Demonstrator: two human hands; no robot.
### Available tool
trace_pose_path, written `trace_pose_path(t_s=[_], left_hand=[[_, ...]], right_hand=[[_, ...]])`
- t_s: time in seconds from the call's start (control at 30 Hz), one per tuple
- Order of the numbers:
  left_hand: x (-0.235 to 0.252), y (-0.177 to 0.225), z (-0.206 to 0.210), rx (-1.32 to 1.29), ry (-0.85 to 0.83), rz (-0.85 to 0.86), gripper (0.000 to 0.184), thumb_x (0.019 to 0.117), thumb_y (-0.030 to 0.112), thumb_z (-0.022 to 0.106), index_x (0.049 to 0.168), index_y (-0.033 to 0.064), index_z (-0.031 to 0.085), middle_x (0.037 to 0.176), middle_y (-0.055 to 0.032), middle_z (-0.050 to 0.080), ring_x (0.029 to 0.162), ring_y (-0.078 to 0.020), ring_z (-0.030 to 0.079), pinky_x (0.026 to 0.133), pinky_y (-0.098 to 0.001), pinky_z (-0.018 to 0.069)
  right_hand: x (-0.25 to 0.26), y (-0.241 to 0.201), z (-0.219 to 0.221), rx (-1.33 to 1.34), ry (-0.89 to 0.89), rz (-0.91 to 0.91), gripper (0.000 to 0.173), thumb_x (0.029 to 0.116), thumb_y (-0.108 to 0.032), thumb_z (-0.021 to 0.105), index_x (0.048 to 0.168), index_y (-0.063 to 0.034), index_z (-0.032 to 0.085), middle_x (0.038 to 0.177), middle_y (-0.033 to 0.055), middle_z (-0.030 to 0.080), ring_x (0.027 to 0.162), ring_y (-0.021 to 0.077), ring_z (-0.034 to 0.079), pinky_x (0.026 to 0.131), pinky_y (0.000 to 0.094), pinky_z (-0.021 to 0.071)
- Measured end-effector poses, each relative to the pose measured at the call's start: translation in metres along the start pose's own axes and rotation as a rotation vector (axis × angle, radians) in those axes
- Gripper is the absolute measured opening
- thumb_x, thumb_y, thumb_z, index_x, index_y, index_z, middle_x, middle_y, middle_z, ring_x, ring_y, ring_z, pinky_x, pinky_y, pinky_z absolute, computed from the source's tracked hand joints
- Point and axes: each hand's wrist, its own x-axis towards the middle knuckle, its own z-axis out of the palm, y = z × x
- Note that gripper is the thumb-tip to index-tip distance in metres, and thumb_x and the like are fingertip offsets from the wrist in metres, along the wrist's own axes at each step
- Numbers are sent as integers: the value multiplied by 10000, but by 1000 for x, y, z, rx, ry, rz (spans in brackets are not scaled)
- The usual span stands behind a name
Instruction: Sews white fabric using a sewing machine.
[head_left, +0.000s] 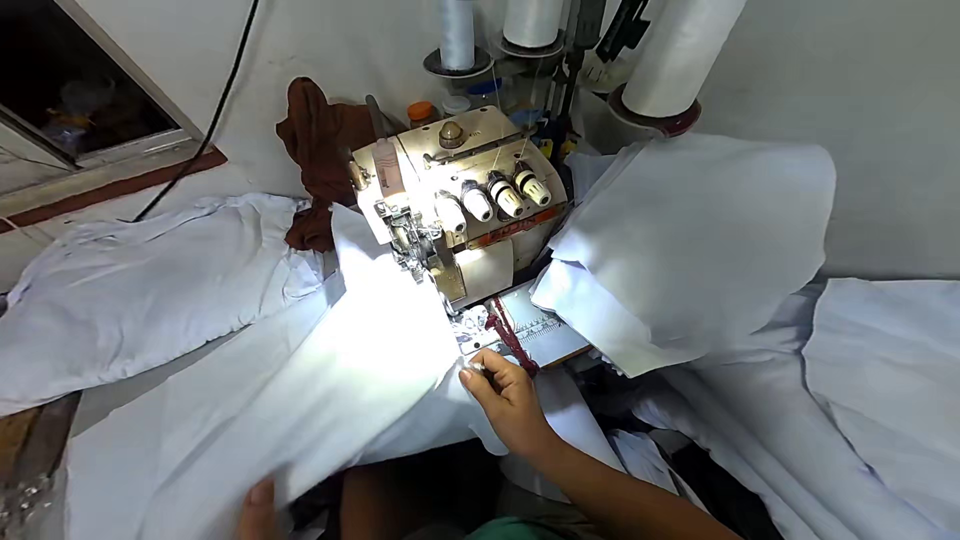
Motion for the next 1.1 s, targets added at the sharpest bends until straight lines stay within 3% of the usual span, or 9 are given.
trace_pose_path(t_s=[0.13, 0.27, 0.37, 0.47, 0.53, 0.67, 0.83, 0.97, 1.1], left_hand=[[66, -5, 22, 154, -60, 173, 481, 1020, 166, 603, 1180, -278, 510, 1126, -262, 650, 1112, -32, 629, 1002, -192, 484], [150, -21, 58, 394, -380, 364, 537, 1072, 334, 483, 1169, -183, 594, 1152, -412, 606, 1144, -501, 604, 1021, -633, 424], [193, -26, 91, 375, -713, 307, 387, 1050, 250, 557, 1131, -122, 627, 1091, -331, 643, 1066, -476, 624, 938, -700, 433], [180, -24, 100, 330, -715, 262, 324, 1049, 207, 571, 1125, -92, 667, 1106, -284, 666, 1029, -440, 647, 919, -666, 466], [147, -21, 95, 259, -589, 272, 350, 1056, 241, 522, 1125, -81, 640, 1034, -240, 656, 913, -336, 643, 820, -540, 512], [74, -14, 87, -5, -567, 91, 260, 1020, 227, 527, 877, 62, 668, 750, 77, 628, 635, 39, 576, 604, -159, 508], [9, -8, 114, -240, -839, -185, 176, 972, 249, 630, 977, 85, 693, 597, 73, 545, 466, -14, 493, 441, -185, 431], [-11, 1, 133, -340, -801, -329, 116, 897, 150, 731, 814, 89, 675, 613, 19, 569, 507, -53, 489, 475, -198, 395], [-18, 13, 125, -348, -570, -47, 75, 877, 104, 688, 928, 156, 669, 884, 60, 636, 815, -50, 622, 739, -204, 539]], right_hand=[[29, -5, 7, -5, 75, -50, 193, 1000, -171, 592, 826, -89, 595, 624, -35, 471, 527, 31, 441, 498, 191, 372], [53, -14, 15, 22, 75, -53, 202, 1015, -162, 590, 829, -82, 586, 624, -1, 485, 505, 64, 446, 468, 214, 372], [65, -14, 24, 78, 106, -54, 226, 994, -130, 607, 775, -88, 571, 609, -24, 460, 510, 39, 422, 485, 198, 350], [67, -16, 24, 111, 95, -50, 242, 1004, -127, 608, 769, -83, 564, 600, -15, 454, 493, 43, 401, 466, 187, 326], [64, -18, 21, 138, 73, -29, 229, 1004, -123, 613, 783, -75, 580, 595, -10, 458, 481, 42, 399, 454, 176, 324], [62, -20, 12, 184, 7, 88, 224, 1023, -140, 606, 822, -50, 650, 609, 2, 514, 492, 45, 434, 465, 189, 359], [70, -12, 7, 224, 78, 76, 216, 1042, -127, 548, 894, -43, 682, 701, -12, 590, 580, 25, 521, 536, 186, 436], [70, -16, 0, 364, 118, 186, 201, 1091, -179, 451, 1039, -42, 589, 793, 28, 653, 640, 61, 615, 575, 210, 519], [46, -15, -16, 279, -58, 134, 152, 960, -47, 646, 1103, -43, 593, 794, 14, 636, 655, 43, 588, 600, 194, 500]])
